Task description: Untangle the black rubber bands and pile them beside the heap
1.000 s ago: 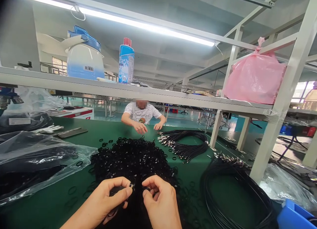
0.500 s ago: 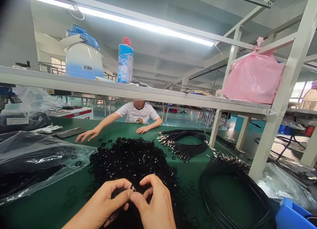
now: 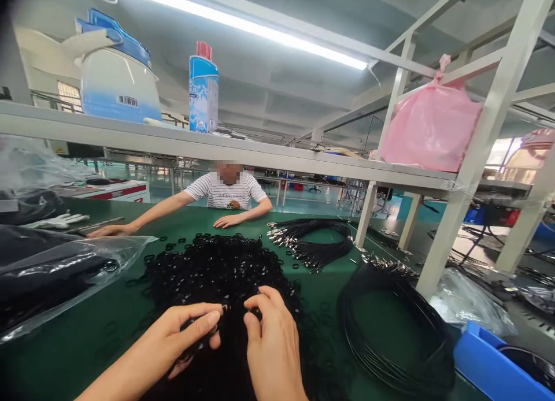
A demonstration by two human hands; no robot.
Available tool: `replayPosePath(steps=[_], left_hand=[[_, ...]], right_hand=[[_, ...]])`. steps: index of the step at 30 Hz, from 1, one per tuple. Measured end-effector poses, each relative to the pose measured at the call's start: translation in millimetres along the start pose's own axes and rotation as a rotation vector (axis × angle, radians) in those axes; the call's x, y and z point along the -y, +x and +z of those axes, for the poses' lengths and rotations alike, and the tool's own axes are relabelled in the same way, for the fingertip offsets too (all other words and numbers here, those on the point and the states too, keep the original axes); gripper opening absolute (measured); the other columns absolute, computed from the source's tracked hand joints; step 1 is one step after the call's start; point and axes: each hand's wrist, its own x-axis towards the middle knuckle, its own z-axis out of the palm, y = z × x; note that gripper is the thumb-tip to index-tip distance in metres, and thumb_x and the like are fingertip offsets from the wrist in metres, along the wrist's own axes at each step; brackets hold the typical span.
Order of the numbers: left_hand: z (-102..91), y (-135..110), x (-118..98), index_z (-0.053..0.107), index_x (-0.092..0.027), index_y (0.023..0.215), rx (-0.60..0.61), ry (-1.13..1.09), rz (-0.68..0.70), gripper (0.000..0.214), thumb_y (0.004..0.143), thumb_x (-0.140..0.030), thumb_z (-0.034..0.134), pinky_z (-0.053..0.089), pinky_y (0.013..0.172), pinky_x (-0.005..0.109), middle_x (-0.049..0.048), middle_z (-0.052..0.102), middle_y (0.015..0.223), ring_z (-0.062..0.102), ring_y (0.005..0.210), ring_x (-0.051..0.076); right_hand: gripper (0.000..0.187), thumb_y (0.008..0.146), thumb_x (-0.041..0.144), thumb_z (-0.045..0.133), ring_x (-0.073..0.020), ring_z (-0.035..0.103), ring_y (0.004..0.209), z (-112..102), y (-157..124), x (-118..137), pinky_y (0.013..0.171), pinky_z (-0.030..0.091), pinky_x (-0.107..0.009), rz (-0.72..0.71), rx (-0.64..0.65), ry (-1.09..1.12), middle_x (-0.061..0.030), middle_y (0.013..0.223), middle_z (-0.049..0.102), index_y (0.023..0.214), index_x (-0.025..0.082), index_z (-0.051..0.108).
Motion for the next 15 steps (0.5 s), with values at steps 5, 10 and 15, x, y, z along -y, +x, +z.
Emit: replayPosePath(steps=[5, 10, 15], left_hand=[[3.2, -4.8, -5.0, 0.057, -0.012, 0.087, -0.033, -0.109, -0.081, 0.055, 0.076, -0.065, 0.046, 0.015, 0.033, 0.017, 0.0025, 0.062, 0.061, 0.029, 0.034, 0.003], [4.5, -8.5, -8.7, 0.053, -0.012, 0.1, -0.074, -0.191, -0.173, 0.063, 0.072, -0.068, 0.049, 0.015, 0.036, 0.016, 0.0043, 0.066, 0.06, 0.032, 0.034, 0.004], [7.2, -9.8, -7.9, 0.058, -0.013, 0.094, -0.114, -0.245, -0.183, 0.063, 0.069, -0.07, 0.052, 0.018, 0.036, 0.016, 0.0028, 0.063, 0.06, 0.036, 0.037, 0.005]], right_hand=[[0.03, 0.09, 0.019, 0.039, -0.023, 0.069, 0.077, 7.4, -2.2, -15.9, 0.068, 0.053, -0.032, -0.221, -0.067, -0.322, -0.0054, 0.099, 0.071, 0.105, 0.022, 0.064], [0.034, 0.089, 0.015, 0.037, -0.0184, 0.069, 0.065, 9.5, -2.5, -14.6, 0.062, 0.051, -0.027, -0.364, -0.111, -0.352, -0.0049, 0.103, 0.069, 0.117, 0.021, 0.057], [0.016, 0.084, 0.025, 0.055, -0.0138, 0.06, 0.058, 6.3, -4.2, 9.0, 0.055, 0.045, -0.023, -0.28, -0.009, -0.036, 0.0009, 0.081, 0.063, 0.098, 0.027, 0.063]])
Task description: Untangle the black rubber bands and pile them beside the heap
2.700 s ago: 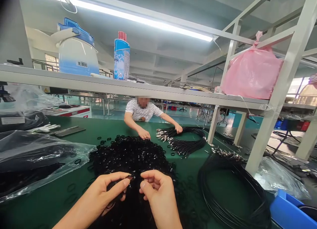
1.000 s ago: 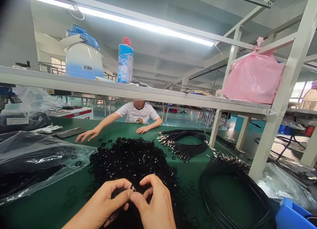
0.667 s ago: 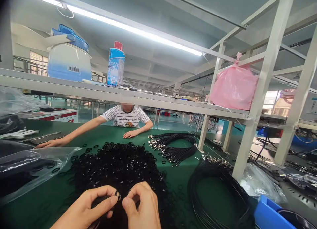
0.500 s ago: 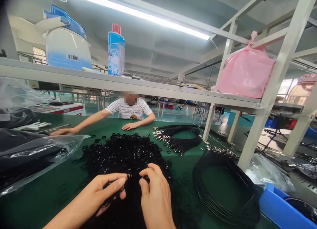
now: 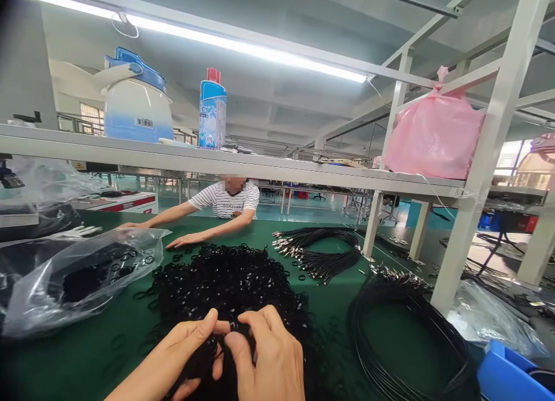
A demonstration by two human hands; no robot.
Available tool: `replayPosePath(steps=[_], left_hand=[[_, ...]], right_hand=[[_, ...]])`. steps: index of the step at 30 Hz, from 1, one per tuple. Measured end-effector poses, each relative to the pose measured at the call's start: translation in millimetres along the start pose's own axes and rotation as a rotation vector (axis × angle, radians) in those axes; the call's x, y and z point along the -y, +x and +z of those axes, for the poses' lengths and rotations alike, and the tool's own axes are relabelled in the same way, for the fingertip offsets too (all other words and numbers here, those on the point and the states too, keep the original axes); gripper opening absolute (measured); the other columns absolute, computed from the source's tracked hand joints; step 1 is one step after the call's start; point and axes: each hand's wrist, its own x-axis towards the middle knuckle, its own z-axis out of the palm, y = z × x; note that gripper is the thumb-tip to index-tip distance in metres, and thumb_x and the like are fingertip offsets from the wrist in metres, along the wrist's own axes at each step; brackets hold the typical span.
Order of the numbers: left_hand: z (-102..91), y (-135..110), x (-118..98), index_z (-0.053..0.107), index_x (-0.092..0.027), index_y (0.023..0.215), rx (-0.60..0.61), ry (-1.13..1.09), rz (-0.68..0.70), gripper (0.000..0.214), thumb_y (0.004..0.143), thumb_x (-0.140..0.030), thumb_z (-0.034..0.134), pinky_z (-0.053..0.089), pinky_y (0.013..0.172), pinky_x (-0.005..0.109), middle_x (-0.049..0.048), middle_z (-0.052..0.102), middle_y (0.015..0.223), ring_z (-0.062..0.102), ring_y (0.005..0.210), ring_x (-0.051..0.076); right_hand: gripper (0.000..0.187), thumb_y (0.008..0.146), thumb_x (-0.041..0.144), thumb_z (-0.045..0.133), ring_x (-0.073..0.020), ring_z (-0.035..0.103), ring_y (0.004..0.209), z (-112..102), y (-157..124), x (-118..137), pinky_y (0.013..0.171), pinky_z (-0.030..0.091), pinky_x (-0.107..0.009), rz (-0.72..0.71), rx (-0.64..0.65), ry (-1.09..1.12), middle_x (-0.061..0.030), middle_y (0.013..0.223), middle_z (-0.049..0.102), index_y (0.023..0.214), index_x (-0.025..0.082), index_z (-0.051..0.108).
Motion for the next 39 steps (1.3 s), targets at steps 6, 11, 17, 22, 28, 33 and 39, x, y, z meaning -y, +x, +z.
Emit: replayPosePath(steps=[6, 11, 17, 22, 28, 33, 39], left_hand=[[4.0, 3.8, 2.6, 0.06, -0.013, 0.069, 0.136, 0.047, 0.106, 0.056, 0.071, -0.068, 0.052, 0.017, 0.031, 0.015, -0.0001, 0.056, 0.059, 0.033, 0.036, 0.003], [-3.0, 13.1, 7.6, 0.059, -0.013, 0.073, 0.128, 0.115, 0.153, 0.054, 0.074, -0.066, 0.049, 0.014, 0.03, 0.016, 0.0017, 0.061, 0.063, 0.031, 0.03, 0.001], [-10.0, 21.6, 13.3, 0.055, -0.015, 0.065, 0.053, 0.13, 0.156, 0.048, 0.067, -0.063, 0.059, 0.016, 0.031, 0.016, -0.0038, 0.054, 0.05, 0.03, 0.029, 0.002], [-12.5, 20.3, 11.2, 0.052, -0.018, 0.075, -0.022, 0.144, 0.166, 0.042, 0.071, -0.06, 0.057, 0.02, 0.033, 0.014, -0.0065, 0.051, 0.053, 0.029, 0.034, 0.003], [-14.2, 19.1, 9.9, 0.046, -0.021, 0.079, -0.013, 0.127, 0.177, 0.038, 0.073, -0.057, 0.057, 0.022, 0.033, 0.013, -0.0083, 0.049, 0.054, 0.028, 0.036, 0.003], [-3.4, 12.3, 11.9, 0.048, -0.02, 0.102, 0.055, 0.147, 0.147, 0.053, 0.07, -0.061, 0.058, 0.025, 0.034, 0.016, -0.0075, 0.051, 0.057, 0.032, 0.037, 0.005], [-2.5, 6.0, 9.0, 0.051, -0.017, 0.069, 0.089, 0.146, 0.146, 0.046, 0.071, -0.063, 0.055, 0.022, 0.039, 0.016, -0.0074, 0.042, 0.053, 0.031, 0.042, 0.005]], right_hand=[[0.018, 0.07, 0.01, 0.063, -0.0128, 0.059, 0.057, 3.8, 0.9, 12.3, 0.053, 0.04, -0.02, 0.139, 0.119, 0.277, 0.0034, 0.067, 0.067, 0.078, 0.024, 0.07], [0.009, 0.074, 0.019, 0.059, -0.0151, 0.059, 0.057, 4.4, 4.4, 2.2, 0.053, 0.041, -0.022, 0.382, 0.064, 0.475, 0.0014, 0.062, 0.066, 0.071, 0.02, 0.067], [0.014, 0.075, 0.028, 0.06, -0.0179, 0.058, 0.066, -0.9, 8.2, -8.9, 0.06, 0.045, -0.026, 0.437, 0.031, 0.539, -0.0027, 0.072, 0.064, 0.081, 0.017, 0.067], [0.014, 0.077, 0.028, 0.059, -0.0182, 0.058, 0.07, -6.7, 8.5, -7.3, 0.058, 0.044, -0.025, 0.495, 0.026, 0.53, -0.0031, 0.076, 0.063, 0.083, 0.018, 0.066], [0.014, 0.078, 0.029, 0.058, -0.0162, 0.056, 0.068, -13.6, 11.4, -6.4, 0.058, 0.042, -0.024, 0.538, 0.007, 0.596, -0.0015, 0.071, 0.06, 0.08, 0.016, 0.064], [0.017, 0.076, 0.03, 0.061, -0.0171, 0.059, 0.068, -7.3, 8.8, -0.1, 0.055, 0.044, -0.024, 0.512, 0.068, 0.721, -0.0032, 0.073, 0.062, 0.083, 0.015, 0.064], [0.018, 0.075, 0.032, 0.061, -0.0152, 0.055, 0.062, -9.6, 6.7, -12.8, 0.054, 0.044, -0.024, 0.504, -0.087, 0.627, -0.0011, 0.069, 0.061, 0.084, 0.016, 0.065]])
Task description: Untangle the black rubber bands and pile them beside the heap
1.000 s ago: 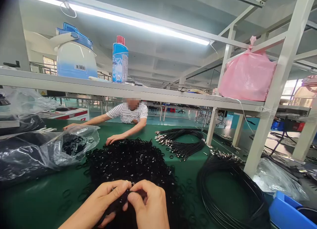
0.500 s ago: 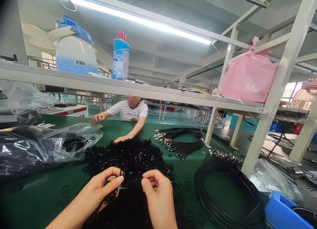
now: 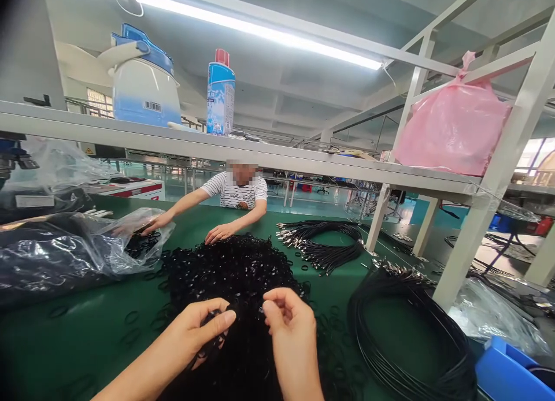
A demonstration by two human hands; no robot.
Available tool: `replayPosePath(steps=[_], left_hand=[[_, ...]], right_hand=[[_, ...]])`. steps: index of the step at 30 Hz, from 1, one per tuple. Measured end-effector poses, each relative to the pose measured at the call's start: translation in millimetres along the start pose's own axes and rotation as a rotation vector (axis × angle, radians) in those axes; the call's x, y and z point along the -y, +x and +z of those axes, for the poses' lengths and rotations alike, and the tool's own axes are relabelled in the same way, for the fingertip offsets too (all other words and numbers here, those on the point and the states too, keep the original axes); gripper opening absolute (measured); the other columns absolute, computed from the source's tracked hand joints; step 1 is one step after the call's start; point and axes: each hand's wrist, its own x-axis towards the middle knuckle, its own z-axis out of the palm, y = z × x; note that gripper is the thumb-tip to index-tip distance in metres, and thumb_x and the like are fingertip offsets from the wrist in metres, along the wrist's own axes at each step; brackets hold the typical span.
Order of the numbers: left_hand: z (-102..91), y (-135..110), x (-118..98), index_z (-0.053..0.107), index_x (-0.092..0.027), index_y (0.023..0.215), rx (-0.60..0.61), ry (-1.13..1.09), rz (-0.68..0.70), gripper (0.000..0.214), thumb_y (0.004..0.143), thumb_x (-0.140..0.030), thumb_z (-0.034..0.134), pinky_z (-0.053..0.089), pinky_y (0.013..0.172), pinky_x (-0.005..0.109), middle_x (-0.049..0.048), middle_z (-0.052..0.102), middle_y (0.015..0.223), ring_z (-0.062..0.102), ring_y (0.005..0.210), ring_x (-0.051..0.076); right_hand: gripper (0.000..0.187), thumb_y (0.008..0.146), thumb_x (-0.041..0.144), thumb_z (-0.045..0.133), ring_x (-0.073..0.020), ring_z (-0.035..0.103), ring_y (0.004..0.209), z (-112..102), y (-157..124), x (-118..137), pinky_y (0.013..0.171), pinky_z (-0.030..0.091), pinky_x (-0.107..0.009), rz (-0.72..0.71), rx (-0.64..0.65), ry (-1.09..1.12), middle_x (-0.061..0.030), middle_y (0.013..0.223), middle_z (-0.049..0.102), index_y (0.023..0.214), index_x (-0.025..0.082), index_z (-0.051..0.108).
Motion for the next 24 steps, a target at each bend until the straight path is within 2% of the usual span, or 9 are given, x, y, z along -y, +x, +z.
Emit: replayPosePath(steps=[3, 7, 9, 11, 14, 16, 20, 24], left_hand=[[-3.5, 0.3, -3.6, 0.048, -0.017, 0.064, -0.034, -0.014, 0.005, 0.046, 0.073, -0.061, 0.054, 0.021, 0.039, 0.017, -0.0054, 0.046, 0.055, 0.03, 0.042, 0.005], [-2.1, -0.1, -6.4, 0.053, -0.016, 0.068, 0.024, -0.023, 0.001, 0.043, 0.077, -0.058, 0.051, 0.022, 0.038, 0.018, -0.0027, 0.053, 0.059, 0.032, 0.041, 0.005], [0.8, -0.6, -5.9, 0.055, -0.015, 0.071, 0.051, -0.014, -0.004, 0.042, 0.078, -0.057, 0.049, 0.024, 0.038, 0.018, -0.0021, 0.054, 0.06, 0.033, 0.041, 0.005], [3.7, -0.8, -4.4, 0.057, -0.016, 0.072, 0.058, 0.024, -0.024, 0.041, 0.076, -0.057, 0.051, 0.024, 0.038, 0.018, -0.0026, 0.054, 0.059, 0.034, 0.041, 0.006], [6.5, -0.5, -2.3, 0.056, -0.016, 0.069, 0.037, 0.068, -0.054, 0.042, 0.071, -0.058, 0.055, 0.023, 0.038, 0.018, -0.0046, 0.051, 0.053, 0.034, 0.041, 0.006], [7.1, -0.2, -1.7, 0.057, -0.017, 0.07, 0.021, 0.07, -0.053, 0.043, 0.07, -0.059, 0.055, 0.023, 0.039, 0.018, -0.0051, 0.05, 0.053, 0.034, 0.041, 0.006], [7.0, 0.5, -2.8, 0.059, -0.016, 0.07, 0.012, 0.088, -0.047, 0.044, 0.069, -0.06, 0.055, 0.024, 0.038, 0.018, -0.0051, 0.05, 0.053, 0.033, 0.04, 0.006], [6.1, 0.7, -3.6, 0.059, -0.016, 0.071, 0.007, 0.118, -0.059, 0.041, 0.069, -0.057, 0.057, 0.025, 0.037, 0.018, -0.0039, 0.054, 0.052, 0.034, 0.038, 0.006]], right_hand=[[0.02, 0.078, 0.034, 0.059, -0.0165, 0.057, 0.066, -9.8, 4.2, 0.2, 0.057, 0.045, -0.026, -0.013, -0.052, -0.11, -0.0012, 0.074, 0.063, 0.09, 0.019, 0.065], [0.018, 0.081, 0.033, 0.058, -0.0179, 0.06, 0.077, -5.7, -2.1, 10.1, 0.066, 0.045, -0.027, -0.112, 0.043, -0.349, -0.0015, 0.094, 0.067, 0.093, 0.024, 0.068], [0.019, 0.08, 0.03, 0.061, -0.0176, 0.061, 0.081, 1.3, -7.8, 15.8, 0.066, 0.045, -0.026, -0.158, 0.095, -0.37, 0.0005, 0.1, 0.067, 0.097, 0.028, 0.068], [0.019, 0.078, 0.023, 0.062, -0.0165, 0.061, 0.079, 7.1, -11.8, 18.4, 0.065, 0.045, -0.024, -0.159, 0.145, -0.335, 0.0024, 0.091, 0.068, 0.094, 0.029, 0.07], [0.019, 0.078, 0.016, 0.06, -0.016, 0.062, 0.075, 10.4, -12.6, 14.4, 0.066, 0.045, -0.024, -0.125, 0.104, -0.294, 0.0033, 0.081, 0.07, 0.085, 0.028, 0.073], [0.017, 0.078, 0.018, 0.06, -0.0166, 0.062, 0.071, 10.2, -10.7, 8.4, 0.064, 0.046, -0.025, -0.083, 0.059, -0.25, 0.0025, 0.079, 0.07, 0.086, 0.026, 0.073], [0.017, 0.079, 0.027, 0.06, -0.0159, 0.056, 0.06, 9.9, -8.2, -0.6, 0.056, 0.045, -0.025, -0.016, 0.052, -0.159, 0.001, 0.068, 0.066, 0.089, 0.021, 0.072], [0.019, 0.082, 0.033, 0.056, -0.015, 0.051, 0.061, 8.2, -7.7, -3.4, 0.057, 0.042, -0.024, -0.04, 0.018, -0.174, 0.0013, 0.068, 0.061, 0.09, 0.021, 0.069]])
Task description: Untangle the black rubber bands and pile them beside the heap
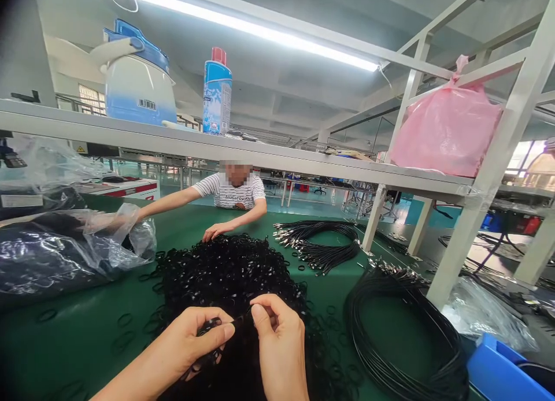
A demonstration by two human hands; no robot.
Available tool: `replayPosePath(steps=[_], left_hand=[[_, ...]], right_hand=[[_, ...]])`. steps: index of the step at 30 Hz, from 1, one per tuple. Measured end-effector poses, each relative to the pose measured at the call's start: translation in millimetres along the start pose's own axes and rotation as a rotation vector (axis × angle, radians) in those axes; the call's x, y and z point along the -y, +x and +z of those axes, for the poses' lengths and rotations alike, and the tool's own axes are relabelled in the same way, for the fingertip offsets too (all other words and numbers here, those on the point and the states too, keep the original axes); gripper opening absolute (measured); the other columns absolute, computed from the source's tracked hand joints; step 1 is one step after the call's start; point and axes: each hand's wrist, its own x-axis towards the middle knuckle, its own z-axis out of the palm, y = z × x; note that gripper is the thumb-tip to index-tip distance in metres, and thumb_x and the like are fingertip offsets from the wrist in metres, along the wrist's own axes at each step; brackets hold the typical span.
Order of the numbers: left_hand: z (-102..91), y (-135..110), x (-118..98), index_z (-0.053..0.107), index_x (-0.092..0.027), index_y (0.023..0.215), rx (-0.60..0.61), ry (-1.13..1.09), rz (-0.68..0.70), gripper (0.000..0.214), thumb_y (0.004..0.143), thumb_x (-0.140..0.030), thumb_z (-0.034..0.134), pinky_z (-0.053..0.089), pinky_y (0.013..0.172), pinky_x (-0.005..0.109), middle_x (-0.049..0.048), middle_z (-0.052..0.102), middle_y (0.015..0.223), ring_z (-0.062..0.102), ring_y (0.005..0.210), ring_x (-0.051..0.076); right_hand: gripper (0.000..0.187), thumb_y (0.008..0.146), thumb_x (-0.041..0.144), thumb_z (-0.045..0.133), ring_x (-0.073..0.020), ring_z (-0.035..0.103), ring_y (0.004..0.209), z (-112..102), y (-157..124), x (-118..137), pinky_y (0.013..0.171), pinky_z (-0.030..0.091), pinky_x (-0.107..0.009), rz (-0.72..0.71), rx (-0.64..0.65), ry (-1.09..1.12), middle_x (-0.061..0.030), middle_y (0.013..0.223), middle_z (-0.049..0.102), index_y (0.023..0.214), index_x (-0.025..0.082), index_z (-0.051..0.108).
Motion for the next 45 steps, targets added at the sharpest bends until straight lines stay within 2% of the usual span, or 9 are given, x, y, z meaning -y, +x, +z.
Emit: replayPosePath(steps=[6, 12, 14, 17, 20, 25, 30, 38, 45], left_hand=[[-4.9, -2.0, -0.8, 0.051, -0.017, 0.064, -0.048, 0.001, 0.021, 0.039, 0.076, -0.054, 0.052, 0.024, 0.04, 0.018, -0.0045, 0.049, 0.054, 0.034, 0.043, 0.007], [-6.8, -2.9, -4.3, 0.044, -0.019, 0.059, -0.061, -0.03, 0.018, 0.044, 0.074, -0.058, 0.054, 0.022, 0.041, 0.019, -0.0071, 0.037, 0.051, 0.03, 0.045, 0.007], [-6.6, -3.3, -4.1, 0.054, -0.017, 0.068, -0.081, -0.009, 0.024, 0.04, 0.073, -0.056, 0.056, 0.025, 0.041, 0.018, -0.0064, 0.04, 0.055, 0.033, 0.046, 0.007], [-6.0, -3.9, -2.2, 0.061, -0.02, 0.098, -0.059, -0.009, 0.018, 0.041, 0.073, -0.052, 0.059, 0.03, 0.042, 0.018, -0.0051, 0.048, 0.067, 0.039, 0.048, 0.008], [-3.9, -3.9, -0.7, 0.062, -0.019, 0.097, -0.009, 0.009, 0.038, 0.037, 0.076, -0.049, 0.057, 0.029, 0.041, 0.018, -0.0057, 0.046, 0.064, 0.037, 0.046, 0.007], [1.5, -3.0, -2.9, 0.063, -0.018, 0.083, -0.067, -0.043, 0.014, 0.034, 0.079, -0.05, 0.052, 0.024, 0.041, 0.017, -0.0063, 0.04, 0.057, 0.032, 0.047, 0.007], [2.9, -4.2, 0.3, 0.058, -0.019, 0.078, 0.014, -0.003, 0.015, 0.036, 0.078, -0.055, 0.052, 0.025, 0.041, 0.017, -0.0076, 0.037, 0.057, 0.031, 0.048, 0.007], [-2.9, -10.5, -0.4, 0.052, -0.02, 0.08, 0.139, 0.032, 0.044, 0.033, 0.079, -0.053, 0.051, 0.029, 0.044, 0.017, -0.0057, 0.044, 0.066, 0.038, 0.055, 0.009], [-3.8, -9.9, -4.4, 0.05, -0.021, 0.076, 0.112, 0.067, 0.017, 0.033, 0.078, -0.053, 0.049, 0.027, 0.043, 0.017, -0.0077, 0.038, 0.058, 0.034, 0.051, 0.009]], right_hand=[[0.022, 0.086, 0.035, 0.051, -0.014, 0.048, 0.06, -11.1, 7.9, -6.3, 0.056, 0.04, -0.025, -0.008, -0.091, -0.044, 0.0029, 0.064, 0.053, 0.092, 0.02, 0.066], [0.017, 0.08, 0.026, 0.057, -0.0172, 0.062, 0.07, -8.4, 7.7, 1.0, 0.068, 0.049, -0.029, 0.046, 0.046, 0.158, -0.0028, 0.08, 0.066, 0.092, 0.017, 0.066], [0.016, 0.079, 0.024, 0.057, -0.018, 0.063, 0.072, -5.0, 5.0, 3.4, 0.069, 0.051, -0.03, 0.041, 0.087, 0.172, -0.0035, 0.083, 0.067, 0.091, 0.018, 0.066], [0.018, 0.078, 0.022, 0.059, -0.0193, 0.063, 0.078, -1.8, 2.0, 3.6, 0.072, 0.051, -0.031, 0.029, 0.125, 0.188, -0.0041, 0.088, 0.067, 0.094, 0.018, 0.066], [0.024, 0.075, 0.019, 0.062, -0.0201, 0.063, 0.079, -0.4, 1.3, 1.7, 0.072, 0.051, -0.032, 0.03, 0.144, 0.169, -0.0038, 0.085, 0.066, 0.098, 0.019, 0.064], [0.013, 0.076, 0.018, 0.06, -0.019, 0.06, 0.075, 0.6, 1.6, -0.9, 0.07, 0.049, -0.031, -0.016, 0.08, 0.088, -0.0018, 0.081, 0.065, 0.089, 0.021, 0.062], [0.017, 0.078, 0.018, 0.058, -0.0192, 0.061, 0.081, -2.0, 2.8, 2.2, 0.075, 0.049, -0.032, -0.056, 0.061, 0.111, -0.002, 0.086, 0.065, 0.094, 0.022, 0.062], [0.013, 0.082, 0.027, 0.055, -0.0201, 0.061, 0.087, -1.6, 0.3, 1.9, 0.079, 0.048, -0.032, -0.12, -0.11, 0.098, -0.003, 0.093, 0.066, 0.091, 0.022, 0.062], [0.017, 0.085, 0.033, 0.049, -0.0204, 0.06, 0.087, -5.9, 5.5, -5.5, 0.08, 0.048, -0.034, -0.165, -0.244, 0.029, -0.0033, 0.094, 0.064, 0.091, 0.023, 0.061]])
